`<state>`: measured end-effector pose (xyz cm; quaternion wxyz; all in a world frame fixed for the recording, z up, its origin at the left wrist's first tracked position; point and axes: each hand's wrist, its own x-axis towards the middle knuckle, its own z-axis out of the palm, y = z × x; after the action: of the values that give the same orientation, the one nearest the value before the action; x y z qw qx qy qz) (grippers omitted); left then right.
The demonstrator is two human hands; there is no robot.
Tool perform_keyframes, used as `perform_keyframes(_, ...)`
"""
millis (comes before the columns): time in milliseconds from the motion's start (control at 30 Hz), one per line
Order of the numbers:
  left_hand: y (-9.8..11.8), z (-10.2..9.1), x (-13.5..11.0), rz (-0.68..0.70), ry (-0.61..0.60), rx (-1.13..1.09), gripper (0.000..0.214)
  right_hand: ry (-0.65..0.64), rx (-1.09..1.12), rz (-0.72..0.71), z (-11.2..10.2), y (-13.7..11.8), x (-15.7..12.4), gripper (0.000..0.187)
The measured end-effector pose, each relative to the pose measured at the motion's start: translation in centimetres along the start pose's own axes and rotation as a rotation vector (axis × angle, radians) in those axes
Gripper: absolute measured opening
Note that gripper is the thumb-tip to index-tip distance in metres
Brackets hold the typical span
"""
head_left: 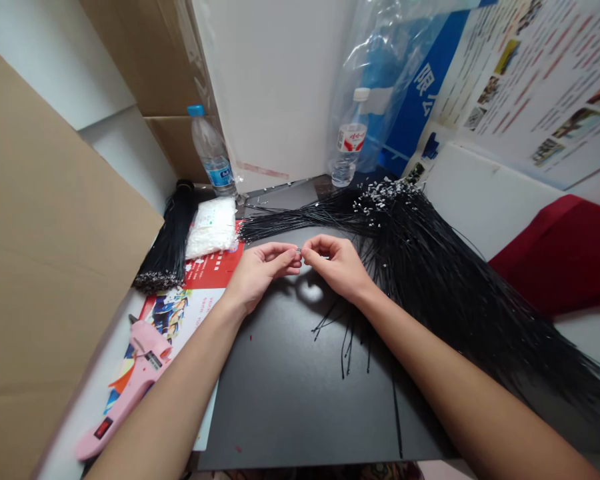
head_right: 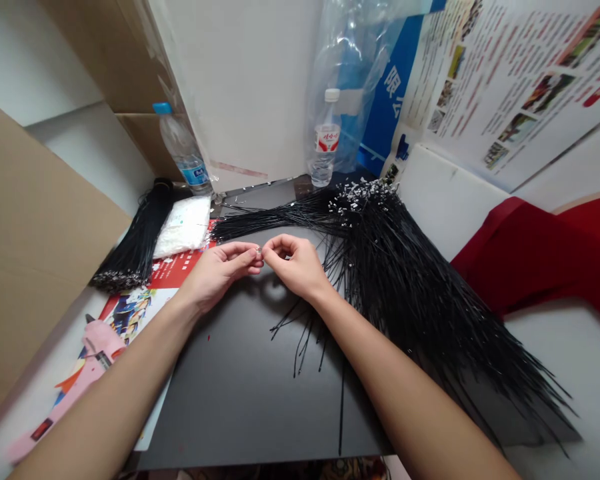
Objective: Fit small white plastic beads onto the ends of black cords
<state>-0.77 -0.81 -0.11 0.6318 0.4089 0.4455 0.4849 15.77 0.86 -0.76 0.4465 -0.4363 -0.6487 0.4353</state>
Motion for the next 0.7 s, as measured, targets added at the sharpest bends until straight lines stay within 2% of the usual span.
perform_keyframes(200,0.25,0.17,-0.04,-0.070,0.041,-0.087,0.010,-0.051,0.064,0.026,-0.40,-0.17,0.08,0.022)
perform_keyframes(433,-0.04,-0.30,0.17,-0.025,-0.018,-0.059,0.015,-0.081,-0.017,0.017,-0.58,-0.16,0.03,0.022)
perform_keyframes(700,-0.09,-0.30,0.24,-0.044,-0.001,-0.057,0.016,-0.123,-0.034,0.040,-0.61,-0.03,-0.02,0.023)
